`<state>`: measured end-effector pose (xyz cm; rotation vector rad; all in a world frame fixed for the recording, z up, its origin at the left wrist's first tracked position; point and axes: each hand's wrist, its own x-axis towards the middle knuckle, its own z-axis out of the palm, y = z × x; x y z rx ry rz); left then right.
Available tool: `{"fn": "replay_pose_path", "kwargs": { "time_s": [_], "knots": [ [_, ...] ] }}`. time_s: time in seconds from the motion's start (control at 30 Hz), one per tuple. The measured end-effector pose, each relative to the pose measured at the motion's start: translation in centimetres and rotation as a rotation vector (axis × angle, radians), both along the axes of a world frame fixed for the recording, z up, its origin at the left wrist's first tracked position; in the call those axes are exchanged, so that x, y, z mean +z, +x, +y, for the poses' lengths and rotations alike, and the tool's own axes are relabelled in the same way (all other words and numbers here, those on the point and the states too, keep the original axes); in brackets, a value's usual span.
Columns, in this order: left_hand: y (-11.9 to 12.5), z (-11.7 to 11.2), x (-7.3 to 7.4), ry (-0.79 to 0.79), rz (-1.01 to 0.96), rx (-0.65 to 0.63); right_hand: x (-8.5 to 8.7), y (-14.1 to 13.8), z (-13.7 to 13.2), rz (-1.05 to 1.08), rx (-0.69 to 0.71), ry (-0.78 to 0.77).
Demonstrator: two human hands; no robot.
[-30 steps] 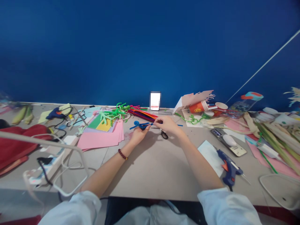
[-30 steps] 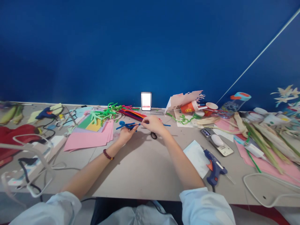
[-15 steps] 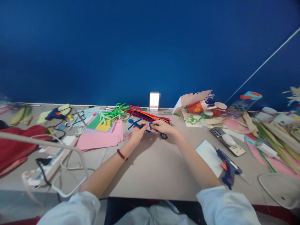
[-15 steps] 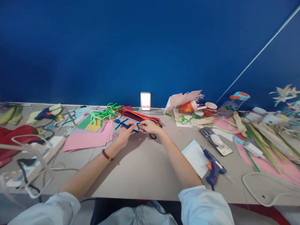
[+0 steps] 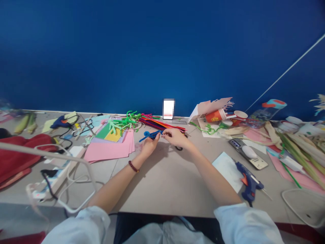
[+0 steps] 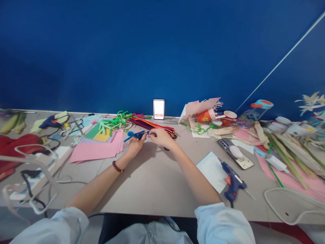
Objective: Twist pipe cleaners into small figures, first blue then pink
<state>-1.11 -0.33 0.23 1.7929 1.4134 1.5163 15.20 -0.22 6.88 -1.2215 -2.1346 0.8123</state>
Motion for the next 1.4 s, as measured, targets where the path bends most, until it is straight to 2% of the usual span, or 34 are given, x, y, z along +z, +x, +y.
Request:
{"fn": "replay_pose_path", "kwargs": {
  "time_s": [0.1,0.27,0.4,0.5,0.6,0.87,0.97,1.07,1.17,1.27,1.4],
  "knots": [
    [-0.1,-0.2,0.2,0.057,0.104,-0.052,0.1,0.2,0.1,-0.016,-0.032,0.102],
    [0.0,-0.4,0.4,0.047,0.129,-0.094,0.1,0.3,0.3,-0.064,-0.077,0.184],
    [0.3,-0.4,0.2,-0.051,-0.005,-0.03,0.2,0.0,0.1,-0.073,-0.028,0.261],
    [0.5,-0.4,0.3,-0.165,-0.134,-0.025,0.2,-0.2,0.0,-0.1,-0.051,0.293],
    [0.4,-0.3,0.4,-0.21,-0.196,-0.017,0.1,-0.4,-0.2,-0.128,-0.061,0.304],
    [0.2,0.2,0.3,-0.212,-0.327,-0.049,-1.0,-0.8,0.0,-0.168,0.056,0.272],
    [0.5,0.3,0.3,-0.323,-0.502,-0.04,-0.9,-0.6,0.1,-0.15,0.072,0.257],
    [0.7,0.3,0.5,-0.453,-0.68,-0.115,-1.0,-0.2,0.4,-0.117,0.085,0.212],
    [0.9,0.3,0.6,-0.517,-0.789,-0.186,-1.3,0.4,1.1,-0.057,0.103,0.123],
    [0.9,0.3,0.5,-0.524,-0.758,-0.204,-1.8,1.2,1.8,0.012,0.078,0.056],
    [0.6,0.1,0.6,-0.5,-0.562,-0.276,-1.9,2.3,2.4,0.028,0.025,0.05]
  ]
}}
